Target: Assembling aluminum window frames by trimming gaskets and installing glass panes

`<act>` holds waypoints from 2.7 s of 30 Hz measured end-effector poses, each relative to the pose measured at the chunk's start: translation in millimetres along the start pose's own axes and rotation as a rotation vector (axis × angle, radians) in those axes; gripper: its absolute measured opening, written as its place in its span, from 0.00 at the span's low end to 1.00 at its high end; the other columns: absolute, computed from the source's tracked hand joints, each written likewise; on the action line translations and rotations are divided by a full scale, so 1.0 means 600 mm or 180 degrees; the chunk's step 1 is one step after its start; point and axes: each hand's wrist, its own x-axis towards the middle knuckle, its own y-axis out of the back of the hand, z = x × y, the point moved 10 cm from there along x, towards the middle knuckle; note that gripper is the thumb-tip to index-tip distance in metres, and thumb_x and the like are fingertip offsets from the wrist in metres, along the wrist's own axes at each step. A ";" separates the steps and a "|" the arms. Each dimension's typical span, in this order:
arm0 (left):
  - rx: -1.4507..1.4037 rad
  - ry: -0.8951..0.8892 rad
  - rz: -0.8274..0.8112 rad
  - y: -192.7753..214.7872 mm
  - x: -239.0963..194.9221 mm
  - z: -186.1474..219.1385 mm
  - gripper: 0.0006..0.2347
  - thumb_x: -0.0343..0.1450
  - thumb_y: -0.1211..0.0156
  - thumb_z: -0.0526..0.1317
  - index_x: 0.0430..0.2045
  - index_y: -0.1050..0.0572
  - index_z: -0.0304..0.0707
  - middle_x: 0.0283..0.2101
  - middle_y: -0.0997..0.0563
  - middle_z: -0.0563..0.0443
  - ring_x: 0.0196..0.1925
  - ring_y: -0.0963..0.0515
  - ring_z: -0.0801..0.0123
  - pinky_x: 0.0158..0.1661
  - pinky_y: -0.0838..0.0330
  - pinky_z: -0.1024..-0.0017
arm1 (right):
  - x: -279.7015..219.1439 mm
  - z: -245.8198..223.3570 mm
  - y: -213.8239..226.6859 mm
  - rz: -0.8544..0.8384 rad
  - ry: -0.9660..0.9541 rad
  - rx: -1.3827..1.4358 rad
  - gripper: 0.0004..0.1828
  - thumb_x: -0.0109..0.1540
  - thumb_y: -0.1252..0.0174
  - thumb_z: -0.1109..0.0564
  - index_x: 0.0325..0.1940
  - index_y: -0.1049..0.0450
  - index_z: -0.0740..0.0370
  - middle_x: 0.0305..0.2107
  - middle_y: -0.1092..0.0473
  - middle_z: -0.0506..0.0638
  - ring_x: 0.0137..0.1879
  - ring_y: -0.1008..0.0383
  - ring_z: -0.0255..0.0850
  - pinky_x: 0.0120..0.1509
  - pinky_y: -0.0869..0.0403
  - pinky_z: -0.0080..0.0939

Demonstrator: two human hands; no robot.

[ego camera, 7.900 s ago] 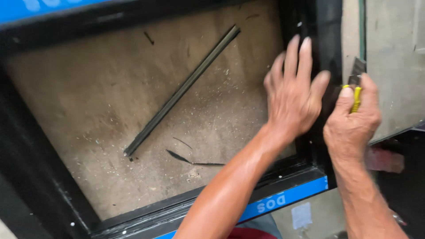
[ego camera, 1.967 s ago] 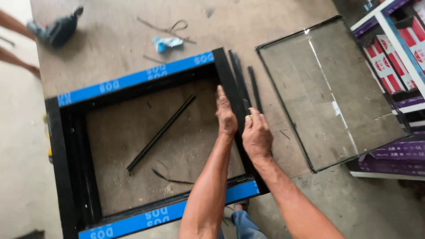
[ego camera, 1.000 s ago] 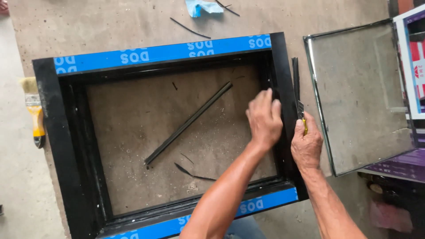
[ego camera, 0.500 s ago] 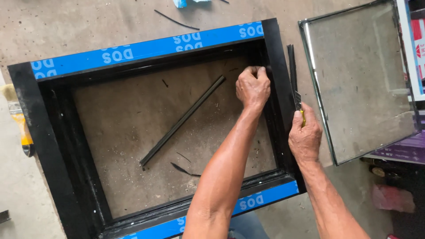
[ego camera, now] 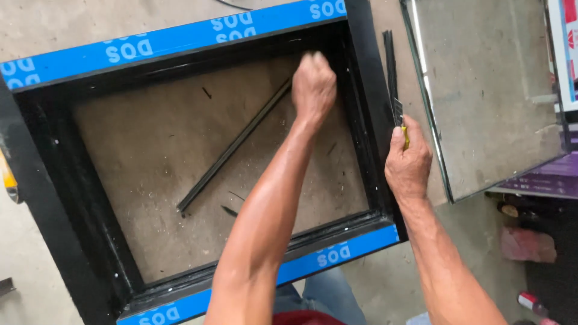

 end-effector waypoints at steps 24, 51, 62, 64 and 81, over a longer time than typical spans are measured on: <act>-0.0260 -0.0922 -0.2617 0.237 -0.442 0.208 0.34 0.67 0.41 0.54 0.64 0.37 0.27 0.70 0.35 0.30 0.69 0.35 0.41 0.62 0.44 0.41 | 0.018 0.090 0.029 0.0562 -0.0806 0.1240 0.10 0.73 0.51 0.57 0.51 0.26 0.62 0.32 0.24 0.51 0.32 0.24 0.37 0.38 0.24 0.37; -0.0856 -0.0579 -0.1091 0.111 -0.261 0.356 0.07 0.71 0.38 0.36 0.41 0.21 0.39 0.39 0.17 0.43 0.40 0.15 0.48 0.38 0.20 0.59 | -0.034 0.211 -0.023 -0.0905 -0.0637 0.0551 0.25 0.64 0.43 0.53 0.65 0.33 0.59 0.43 0.28 0.63 0.48 0.23 0.66 0.47 0.23 0.66; 0.2617 0.0186 -0.0431 -0.176 -0.124 0.233 0.12 0.72 0.54 0.33 0.44 0.27 0.24 0.40 0.20 0.37 0.39 0.14 0.52 0.28 0.17 0.67 | -0.052 0.252 0.003 -0.0514 0.0099 0.0585 0.31 0.58 0.35 0.56 0.65 0.31 0.64 0.47 0.30 0.59 0.52 0.27 0.59 0.53 0.24 0.56; 0.2989 -0.0123 -0.0131 -0.158 -0.115 0.253 0.06 0.68 0.51 0.32 0.31 0.26 0.29 0.29 0.22 0.44 0.27 0.15 0.58 0.23 0.20 0.67 | -0.056 0.253 0.006 -0.0584 0.0225 0.0773 0.33 0.56 0.33 0.55 0.66 0.30 0.61 0.49 0.31 0.57 0.53 0.27 0.57 0.57 0.25 0.54; -0.1046 0.0891 -0.0904 0.023 -0.026 0.396 0.11 0.68 0.49 0.38 0.44 0.29 0.41 0.23 0.17 0.43 0.31 0.13 0.51 0.36 0.21 0.58 | 0.204 0.253 0.131 -0.0814 -0.0491 0.1774 0.19 0.70 0.42 0.45 0.59 0.23 0.59 0.46 0.24 0.57 0.49 0.21 0.53 0.52 0.22 0.51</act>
